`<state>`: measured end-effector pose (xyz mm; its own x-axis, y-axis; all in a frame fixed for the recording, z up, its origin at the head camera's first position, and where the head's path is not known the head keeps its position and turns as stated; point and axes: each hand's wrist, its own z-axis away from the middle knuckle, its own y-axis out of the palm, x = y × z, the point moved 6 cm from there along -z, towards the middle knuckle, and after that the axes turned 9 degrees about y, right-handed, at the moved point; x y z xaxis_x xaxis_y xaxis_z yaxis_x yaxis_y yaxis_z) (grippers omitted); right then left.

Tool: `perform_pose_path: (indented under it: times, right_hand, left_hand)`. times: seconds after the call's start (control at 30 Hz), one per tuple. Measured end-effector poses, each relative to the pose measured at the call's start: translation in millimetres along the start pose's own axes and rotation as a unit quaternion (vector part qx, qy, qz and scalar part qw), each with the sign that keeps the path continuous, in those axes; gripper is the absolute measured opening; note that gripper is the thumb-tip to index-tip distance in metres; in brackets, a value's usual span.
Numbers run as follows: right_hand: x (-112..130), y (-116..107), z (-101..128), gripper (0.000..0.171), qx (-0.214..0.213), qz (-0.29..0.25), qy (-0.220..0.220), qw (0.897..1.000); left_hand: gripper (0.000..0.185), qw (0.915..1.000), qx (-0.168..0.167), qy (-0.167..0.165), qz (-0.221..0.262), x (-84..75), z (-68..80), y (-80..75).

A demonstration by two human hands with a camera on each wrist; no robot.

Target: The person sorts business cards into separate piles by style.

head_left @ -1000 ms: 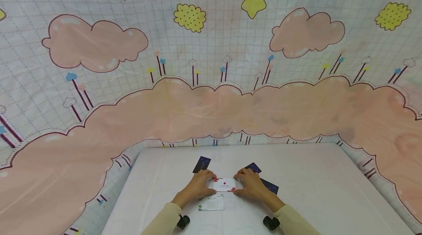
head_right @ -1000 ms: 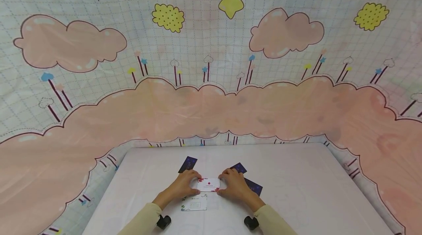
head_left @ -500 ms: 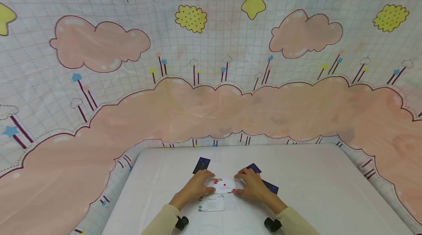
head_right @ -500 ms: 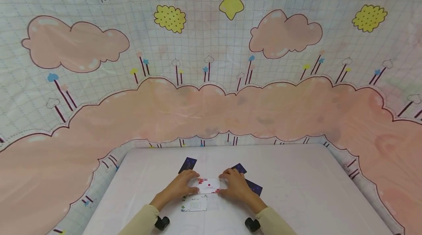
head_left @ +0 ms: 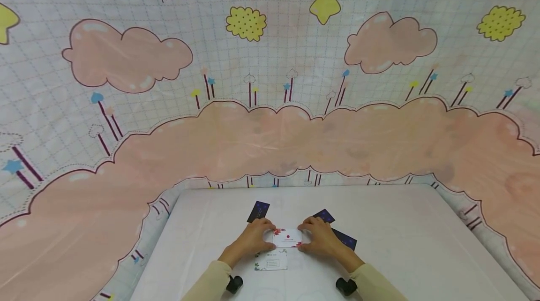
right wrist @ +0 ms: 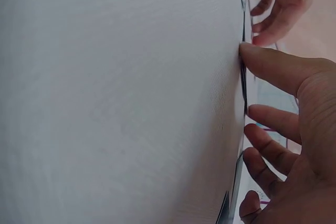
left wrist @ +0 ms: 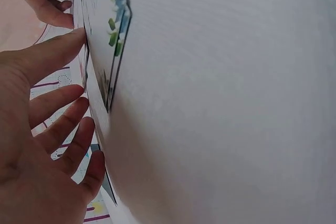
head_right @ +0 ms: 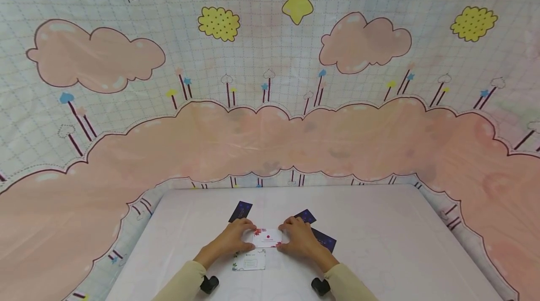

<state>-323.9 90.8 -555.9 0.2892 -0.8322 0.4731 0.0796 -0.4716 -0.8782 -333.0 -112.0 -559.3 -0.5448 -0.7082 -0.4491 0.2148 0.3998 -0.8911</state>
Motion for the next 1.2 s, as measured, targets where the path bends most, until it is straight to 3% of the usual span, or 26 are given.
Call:
perform_pose_path:
  times: [0.4, 1.2]
  right_hand:
    - [-3, 3, -3, 0.046, -0.002, 0.004, 0.011, 1.000]
    - [-3, 3, -10, 0.048, -0.009, 0.004, 0.016, 1.000]
  left_hand:
    - [0.046, 0.9999, -0.003, 0.008, -0.009, -1.5, 0.1, -0.5]
    - [0.050, 0.9991, -0.009, -0.013, 0.039, 9.9, -3.7, -3.8]
